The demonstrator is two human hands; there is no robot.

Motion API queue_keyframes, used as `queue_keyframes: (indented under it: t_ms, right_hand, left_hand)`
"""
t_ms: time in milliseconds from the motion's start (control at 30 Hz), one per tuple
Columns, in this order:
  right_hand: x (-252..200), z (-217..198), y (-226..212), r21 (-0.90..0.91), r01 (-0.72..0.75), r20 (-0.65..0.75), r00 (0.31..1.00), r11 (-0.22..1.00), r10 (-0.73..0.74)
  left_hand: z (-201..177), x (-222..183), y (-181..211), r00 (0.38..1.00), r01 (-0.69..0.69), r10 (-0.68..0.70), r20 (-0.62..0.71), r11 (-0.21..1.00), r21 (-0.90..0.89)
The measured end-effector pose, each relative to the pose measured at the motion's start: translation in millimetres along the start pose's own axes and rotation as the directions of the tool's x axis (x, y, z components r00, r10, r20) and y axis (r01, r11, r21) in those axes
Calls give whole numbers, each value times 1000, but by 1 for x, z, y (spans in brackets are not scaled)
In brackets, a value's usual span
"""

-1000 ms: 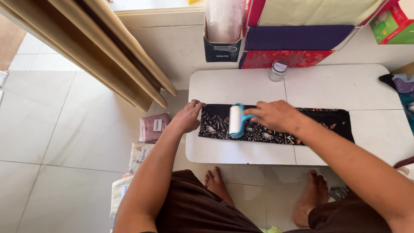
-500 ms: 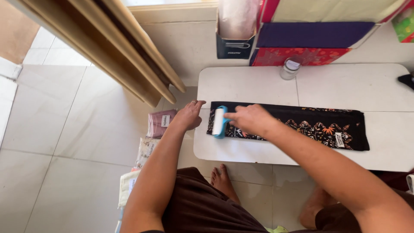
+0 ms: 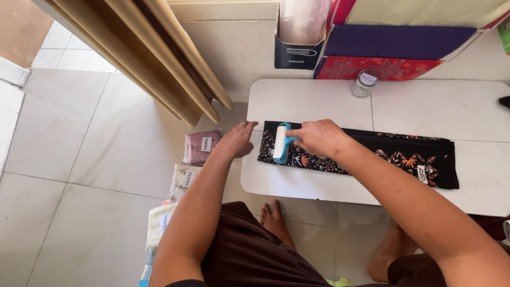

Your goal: Folding a black patterned cloth, cleaning it with a lint roller, and packing it into a plastic bag.

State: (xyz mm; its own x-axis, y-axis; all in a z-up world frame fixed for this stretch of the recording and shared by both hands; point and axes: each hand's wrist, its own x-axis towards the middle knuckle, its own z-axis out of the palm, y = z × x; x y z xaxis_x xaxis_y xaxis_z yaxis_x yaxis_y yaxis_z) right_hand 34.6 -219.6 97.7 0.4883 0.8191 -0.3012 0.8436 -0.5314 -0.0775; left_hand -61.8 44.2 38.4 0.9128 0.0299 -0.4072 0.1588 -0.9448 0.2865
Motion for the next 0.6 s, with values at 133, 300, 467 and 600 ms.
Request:
queue_keyframes:
  t_ms: [133, 300, 467, 600]
  right_hand:
    - [12, 4, -12, 51, 13, -36, 999, 999, -11]
    - [12, 3, -27, 202, 63, -52, 997, 977, -53]
    - [-8, -3, 13, 177, 9, 31, 999, 984, -15]
    - [-40, -29, 35, 126, -80, 172, 983, 989, 58]
  left_hand:
    - [-1, 2, 6, 1000, -9, 8, 27, 1000, 14]
    - [-2, 6, 14, 972, -103, 121, -200, 990, 100]
    - [26, 9, 27, 968, -215, 229, -104, 968, 132]
    - [25, 0, 45, 988, -156, 153, 30, 960, 230]
